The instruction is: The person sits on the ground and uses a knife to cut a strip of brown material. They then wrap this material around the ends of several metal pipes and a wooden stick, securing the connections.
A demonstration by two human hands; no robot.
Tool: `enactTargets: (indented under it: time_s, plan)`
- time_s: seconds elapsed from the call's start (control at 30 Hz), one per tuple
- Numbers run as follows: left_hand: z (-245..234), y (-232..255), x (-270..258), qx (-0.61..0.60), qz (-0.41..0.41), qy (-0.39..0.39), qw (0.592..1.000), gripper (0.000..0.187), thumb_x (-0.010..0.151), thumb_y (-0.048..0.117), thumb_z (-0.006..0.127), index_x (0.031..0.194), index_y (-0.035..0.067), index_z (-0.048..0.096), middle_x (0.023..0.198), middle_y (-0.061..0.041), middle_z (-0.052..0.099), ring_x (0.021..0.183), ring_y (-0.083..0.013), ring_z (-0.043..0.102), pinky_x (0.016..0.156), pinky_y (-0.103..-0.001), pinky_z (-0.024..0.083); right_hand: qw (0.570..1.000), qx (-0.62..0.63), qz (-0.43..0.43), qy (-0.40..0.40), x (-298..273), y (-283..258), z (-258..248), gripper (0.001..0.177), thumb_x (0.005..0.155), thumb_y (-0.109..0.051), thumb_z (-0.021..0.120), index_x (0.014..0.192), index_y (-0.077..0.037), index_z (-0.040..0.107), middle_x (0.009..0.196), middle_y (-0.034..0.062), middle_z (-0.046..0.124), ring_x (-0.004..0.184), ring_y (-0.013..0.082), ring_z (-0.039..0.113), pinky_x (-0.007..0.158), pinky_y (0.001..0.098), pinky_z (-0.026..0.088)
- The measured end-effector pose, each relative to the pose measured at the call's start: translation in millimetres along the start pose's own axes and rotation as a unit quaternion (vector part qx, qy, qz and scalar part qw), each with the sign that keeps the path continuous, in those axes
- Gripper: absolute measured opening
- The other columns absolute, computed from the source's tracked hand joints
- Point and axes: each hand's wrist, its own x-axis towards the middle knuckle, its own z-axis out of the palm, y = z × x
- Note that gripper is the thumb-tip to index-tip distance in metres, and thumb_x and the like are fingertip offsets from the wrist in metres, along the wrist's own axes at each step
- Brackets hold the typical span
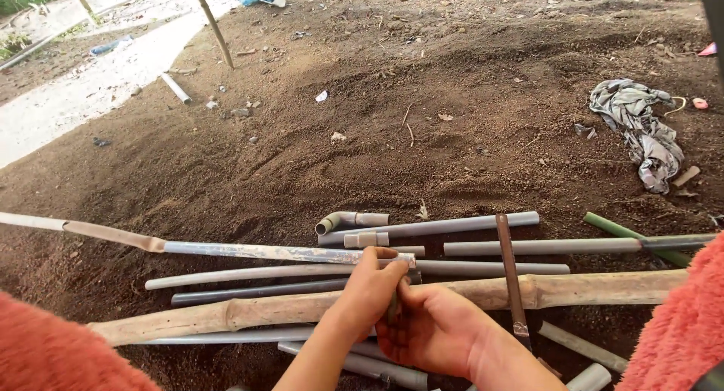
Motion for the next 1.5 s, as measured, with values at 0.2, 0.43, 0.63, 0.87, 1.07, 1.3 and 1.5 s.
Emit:
enactTargets:
  time_s: [0.2,0.43,0.63,0.87,1.07,1.3,1.5]
  plan:
    - [3.4,-6.1,-3.6,-0.135,-0.057,-0.001,0.989,0.042,0.106,0.031,0.062,0.142,0.011,0.051,0.103,-0.017,0.071,0.052,-0.0169,0.051,0.042,-0.029,0.039,0.997,0.018,-0.055,0.051,0.6,2.1,8.3,0.028,0.112,-0.029,0.057,0.115,-0.003,0.066,0.098,0.0154,0.062,0.085,0.0262,0.054,0.081,0.0428,0.043]
    - [11.9,-7.6,12.7,0.059,0.013,0.073,0.996,0.04,0.103,0.032,0.066,0.135,0.014,0.051,0.112,-0.007,0.076,0.093,-0.0178,0.074,0.082,-0.033,0.061,0.982,-0.078,-0.131,0.112,5.3,-3.8,-0.4,0.04,0.115,-0.036,0.055,0.108,0.002,0.068,0.085,0.0162,0.061,0.068,0.0263,0.052,0.062,0.0451,0.042]
    - [-5.3,-9.5,12.1,0.204,0.112,0.074,0.97,0.069,0.092,0.035,0.075,0.154,0.013,0.054,0.1,-0.006,0.078,0.089,-0.0185,0.076,0.082,-0.032,0.061,0.973,-0.148,-0.096,0.145,4.7,-8.1,1.9,0.04,0.115,-0.036,0.052,0.108,-0.001,0.067,0.089,0.0157,0.061,0.071,0.0242,0.047,0.067,0.0415,0.037]
    - [-13.6,3.2,5.8,0.11,0.03,0.029,0.993,0.078,0.09,0.032,0.078,0.161,0.014,0.05,0.103,-0.008,0.076,0.086,-0.0169,0.074,0.069,-0.03,0.064,0.961,-0.188,-0.12,0.164,13.6,-8.5,5.3,0.041,0.116,-0.033,0.052,0.111,0.004,0.071,0.09,0.0151,0.061,0.072,0.022,0.047,0.065,0.0386,0.04]
    - [-2.5,-16.7,45.4,0.176,0.063,0.05,0.981,0.077,0.089,0.037,0.077,0.156,0.009,0.053,0.12,-0.012,0.078,0.098,-0.0243,0.077,0.076,-0.034,0.065,0.967,-0.128,-0.133,0.174,28.7,-14.8,-4.9,0.037,0.116,-0.03,0.051,0.11,0.002,0.068,0.089,0.0174,0.064,0.071,0.0254,0.051,0.064,0.0417,0.042]
    - [15.7,-21.4,61.7,0.191,0.045,-0.003,0.981,0.071,0.089,0.035,0.076,0.152,0.008,0.06,0.126,-0.013,0.079,0.114,-0.0258,0.077,0.096,-0.034,0.061,0.979,-0.092,-0.103,0.147,31.8,-24.5,-33.8,0.024,0.107,-0.017,0.053,0.099,0.002,0.065,0.089,0.0185,0.064,0.071,0.0259,0.054,0.067,0.0438,0.045]
    - [16.6,-8.9,64.6,0.186,0.07,0.007,0.98,0.061,0.087,0.034,0.075,0.143,0.008,0.069,0.104,-0.011,0.083,0.096,-0.0219,0.08,0.088,-0.033,0.063,0.98,-0.097,-0.115,0.131,22.6,-41.1,-31.5,0.032,0.114,-0.027,0.055,0.108,0.003,0.065,0.09,0.0166,0.059,0.075,0.0252,0.048,0.071,0.0444,0.042]
